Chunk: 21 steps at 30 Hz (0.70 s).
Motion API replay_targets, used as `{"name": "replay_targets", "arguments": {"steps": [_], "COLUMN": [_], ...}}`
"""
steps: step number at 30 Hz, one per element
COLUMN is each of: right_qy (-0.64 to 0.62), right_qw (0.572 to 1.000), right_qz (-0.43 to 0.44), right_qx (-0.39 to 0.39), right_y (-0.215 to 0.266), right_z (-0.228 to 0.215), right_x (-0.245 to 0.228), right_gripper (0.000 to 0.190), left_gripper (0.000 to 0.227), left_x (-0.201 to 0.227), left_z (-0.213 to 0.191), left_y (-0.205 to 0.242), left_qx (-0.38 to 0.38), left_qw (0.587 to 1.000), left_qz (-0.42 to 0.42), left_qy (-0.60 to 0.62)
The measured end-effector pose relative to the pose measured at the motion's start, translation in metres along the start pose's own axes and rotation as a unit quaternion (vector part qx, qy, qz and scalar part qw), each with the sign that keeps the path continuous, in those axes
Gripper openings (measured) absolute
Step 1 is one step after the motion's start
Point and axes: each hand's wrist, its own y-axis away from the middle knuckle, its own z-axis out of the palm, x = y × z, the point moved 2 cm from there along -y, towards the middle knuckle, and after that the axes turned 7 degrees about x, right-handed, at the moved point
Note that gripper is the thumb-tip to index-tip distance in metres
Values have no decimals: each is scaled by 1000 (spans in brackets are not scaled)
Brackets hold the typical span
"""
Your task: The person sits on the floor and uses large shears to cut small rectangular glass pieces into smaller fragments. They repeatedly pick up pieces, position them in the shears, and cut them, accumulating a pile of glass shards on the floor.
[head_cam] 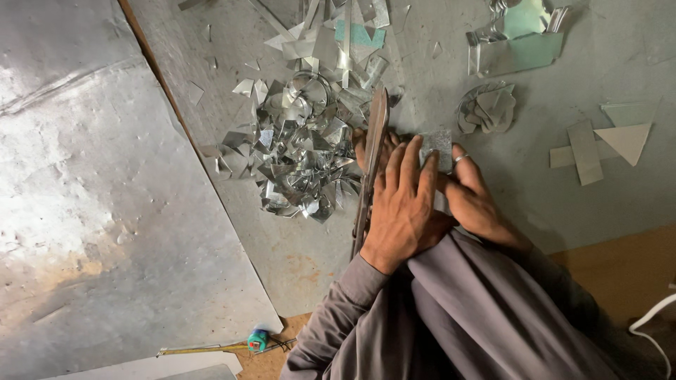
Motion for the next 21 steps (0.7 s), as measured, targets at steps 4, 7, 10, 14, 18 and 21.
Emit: {"name": "replay_targets", "arguments": {"steps": [4, 7, 10, 14, 18, 21], "right_qy": [139, 235, 151, 208, 213, 245], "right_qw": [987, 972, 988, 976, 976, 965], "right_qz": [52, -23, -20, -55, -33, -89], "right_qx": [67, 15, 4, 15, -4, 3], "right_y": [0, 4, 1, 5, 5, 2], "right_z": [-15, -18, -16, -14, -12, -13], "right_x": [22, 30, 26, 7, 4, 8], "right_gripper": [61, 65, 59, 56, 48, 46], "left_gripper": [62, 62, 63, 57, 63, 62], "left_x": [2, 1, 0, -1, -1, 2], "left_z": [0, 2, 3, 9, 13, 15], "left_y": [-6, -15, -18, -19, -13, -16], "left_qx": [4, -2, -4, 10, 25, 53], "left_qw": [989, 991, 990, 990, 993, 988], "left_qz": [55, 68, 81, 80, 80, 98], "left_qy": [-138, -115, -112, -111, -87, -103]}}
